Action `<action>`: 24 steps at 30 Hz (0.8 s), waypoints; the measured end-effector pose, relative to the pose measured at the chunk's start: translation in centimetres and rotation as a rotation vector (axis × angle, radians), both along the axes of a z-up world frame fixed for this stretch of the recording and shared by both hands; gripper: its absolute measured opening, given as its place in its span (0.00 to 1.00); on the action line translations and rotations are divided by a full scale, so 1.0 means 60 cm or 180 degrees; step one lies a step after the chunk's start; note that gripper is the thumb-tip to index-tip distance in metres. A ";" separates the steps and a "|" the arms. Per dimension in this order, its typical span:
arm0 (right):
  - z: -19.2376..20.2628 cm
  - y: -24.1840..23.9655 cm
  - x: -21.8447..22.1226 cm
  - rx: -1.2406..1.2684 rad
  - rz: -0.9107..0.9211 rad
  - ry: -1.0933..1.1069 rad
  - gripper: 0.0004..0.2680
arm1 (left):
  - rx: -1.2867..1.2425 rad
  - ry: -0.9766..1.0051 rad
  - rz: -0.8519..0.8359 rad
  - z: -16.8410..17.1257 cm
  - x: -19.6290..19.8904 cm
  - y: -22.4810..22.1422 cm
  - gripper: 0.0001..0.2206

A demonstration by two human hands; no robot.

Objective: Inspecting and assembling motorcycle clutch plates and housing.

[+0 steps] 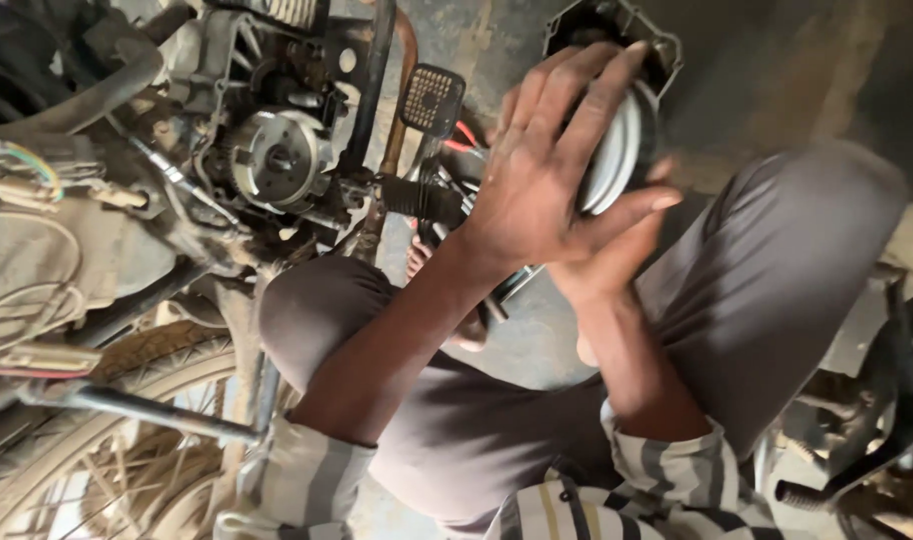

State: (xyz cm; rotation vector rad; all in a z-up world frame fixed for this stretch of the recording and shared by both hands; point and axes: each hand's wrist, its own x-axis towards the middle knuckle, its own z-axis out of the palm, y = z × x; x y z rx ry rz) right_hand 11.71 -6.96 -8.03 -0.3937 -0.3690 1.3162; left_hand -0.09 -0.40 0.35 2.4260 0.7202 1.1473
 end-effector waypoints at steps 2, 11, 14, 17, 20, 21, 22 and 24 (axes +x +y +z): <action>-0.006 -0.006 -0.026 -0.0023 -0.0060 -0.0004 0.32 | -0.0060 0.0052 0.0028 0.001 0.002 -0.001 0.43; -0.006 0.007 -0.027 -0.0017 0.0118 0.0580 0.32 | -0.0036 0.0069 0.0267 -0.024 0.010 0.012 0.44; -0.018 0.000 -0.025 -0.0132 0.0104 0.0656 0.32 | -0.0136 0.0042 0.0252 -0.019 0.001 0.009 0.43; -0.001 0.001 -0.034 0.0026 0.0164 0.0312 0.32 | -0.0101 0.0005 0.0118 -0.007 0.002 0.010 0.43; -0.004 -0.004 -0.032 0.0066 0.0231 0.0084 0.33 | -0.0081 0.0037 0.0115 -0.010 0.005 0.006 0.42; -0.009 -0.002 -0.032 0.0044 0.0226 0.0009 0.33 | -0.0153 0.0015 0.0073 -0.009 0.005 0.009 0.42; -0.005 -0.006 -0.037 0.0053 0.0201 0.0017 0.33 | -0.0145 0.0025 0.0048 -0.016 0.004 0.007 0.42; 0.005 -0.005 -0.038 0.0074 0.0190 0.0032 0.34 | 0.0083 0.0117 0.0184 -0.030 0.009 0.006 0.43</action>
